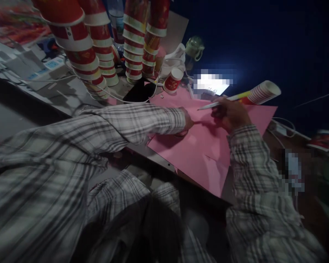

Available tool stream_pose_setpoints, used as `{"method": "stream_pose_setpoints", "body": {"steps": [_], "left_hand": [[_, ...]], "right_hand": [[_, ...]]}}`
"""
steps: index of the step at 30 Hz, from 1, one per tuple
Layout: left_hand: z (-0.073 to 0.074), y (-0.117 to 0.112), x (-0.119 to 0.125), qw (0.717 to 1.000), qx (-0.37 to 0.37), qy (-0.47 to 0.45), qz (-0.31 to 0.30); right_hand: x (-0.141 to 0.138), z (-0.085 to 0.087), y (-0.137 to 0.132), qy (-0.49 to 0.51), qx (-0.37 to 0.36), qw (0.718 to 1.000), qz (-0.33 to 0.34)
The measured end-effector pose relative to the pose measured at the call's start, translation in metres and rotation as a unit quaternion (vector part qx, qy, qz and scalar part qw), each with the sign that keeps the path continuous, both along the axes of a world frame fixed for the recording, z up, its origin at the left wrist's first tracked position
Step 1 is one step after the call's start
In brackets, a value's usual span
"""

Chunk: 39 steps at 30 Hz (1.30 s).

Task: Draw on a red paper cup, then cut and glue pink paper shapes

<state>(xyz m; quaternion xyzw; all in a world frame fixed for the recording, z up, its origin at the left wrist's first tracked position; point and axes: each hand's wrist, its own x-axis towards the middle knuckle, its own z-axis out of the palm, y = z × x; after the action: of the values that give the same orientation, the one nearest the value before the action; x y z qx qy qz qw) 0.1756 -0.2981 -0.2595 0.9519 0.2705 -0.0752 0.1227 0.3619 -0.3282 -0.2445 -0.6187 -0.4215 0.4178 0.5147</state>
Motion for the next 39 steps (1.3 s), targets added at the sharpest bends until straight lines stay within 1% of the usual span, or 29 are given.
{"method": "stream_pose_setpoints", "body": {"steps": [1,2,3,5,7,9,11,14,17,19,21,24,25,27,28,30,34,36,39], "left_hand": [[0.005,0.005,-0.008,1.000,-0.001,0.023,-0.018],[0.008,0.011,-0.016,0.997,-0.005,0.062,-0.042],[0.011,0.015,-0.023,0.996,-0.006,0.067,-0.052],[0.013,0.022,-0.034,0.996,-0.015,0.079,-0.039],[0.011,0.024,-0.040,0.997,-0.021,0.069,-0.034],[0.006,0.024,-0.043,0.998,-0.025,0.045,-0.032],[0.002,0.024,-0.046,0.999,-0.022,0.021,-0.029],[-0.004,0.025,-0.049,1.000,-0.020,0.006,-0.019],[-0.009,0.028,-0.053,0.999,-0.029,-0.013,-0.008],[-0.012,0.030,-0.055,0.999,-0.032,-0.022,-0.001],[-0.016,0.032,-0.055,0.999,-0.033,-0.034,0.017],[-0.021,0.035,-0.056,0.995,-0.026,-0.075,0.060],[-0.021,0.037,-0.058,0.993,-0.019,-0.090,0.071],[-0.020,0.041,-0.063,0.992,-0.007,-0.107,0.070],[-0.017,0.045,-0.068,0.990,0.010,-0.121,0.075],[-0.011,0.053,-0.078,0.978,0.051,-0.160,0.125],[0.000,0.072,-0.095,0.958,0.104,-0.177,0.201],[0.000,0.079,-0.097,0.947,0.125,-0.176,0.237],[-0.007,0.082,-0.095,0.938,0.142,-0.171,0.266]], "right_hand": [[0.002,-0.001,-0.010,0.053,0.037,0.998,-0.015],[0.002,-0.005,-0.019,0.091,0.058,0.994,-0.016],[0.000,-0.010,-0.028,0.115,0.086,0.989,-0.025],[-0.008,-0.027,-0.045,0.111,0.132,0.984,-0.042],[-0.020,-0.047,-0.058,0.055,0.175,0.980,-0.080],[-0.031,-0.063,-0.067,-0.035,0.180,0.980,-0.077],[-0.037,-0.072,-0.072,-0.146,0.188,0.970,-0.058],[-0.037,-0.075,-0.073,-0.274,0.183,0.943,-0.033],[-0.035,-0.075,-0.072,-0.325,0.165,0.931,-0.024],[-0.037,-0.076,-0.072,-0.332,0.154,0.930,-0.017],[-0.042,-0.079,-0.073,-0.298,0.130,0.945,-0.016],[-0.049,-0.082,-0.075,-0.184,0.080,0.979,-0.032],[-0.049,-0.083,-0.076,-0.157,0.070,0.985,-0.035],[-0.047,-0.085,-0.076,-0.149,0.070,0.986,-0.025],[-0.044,-0.085,-0.076,-0.163,0.076,0.984,-0.017],[-0.037,-0.087,-0.076,-0.203,0.089,0.975,-0.003],[-0.030,-0.085,-0.074,-0.298,0.109,0.948,0.022],[-0.030,-0.083,-0.073,-0.339,0.118,0.933,0.039],[-0.032,-0.079,-0.073,-0.382,0.123,0.914,0.057]]}}
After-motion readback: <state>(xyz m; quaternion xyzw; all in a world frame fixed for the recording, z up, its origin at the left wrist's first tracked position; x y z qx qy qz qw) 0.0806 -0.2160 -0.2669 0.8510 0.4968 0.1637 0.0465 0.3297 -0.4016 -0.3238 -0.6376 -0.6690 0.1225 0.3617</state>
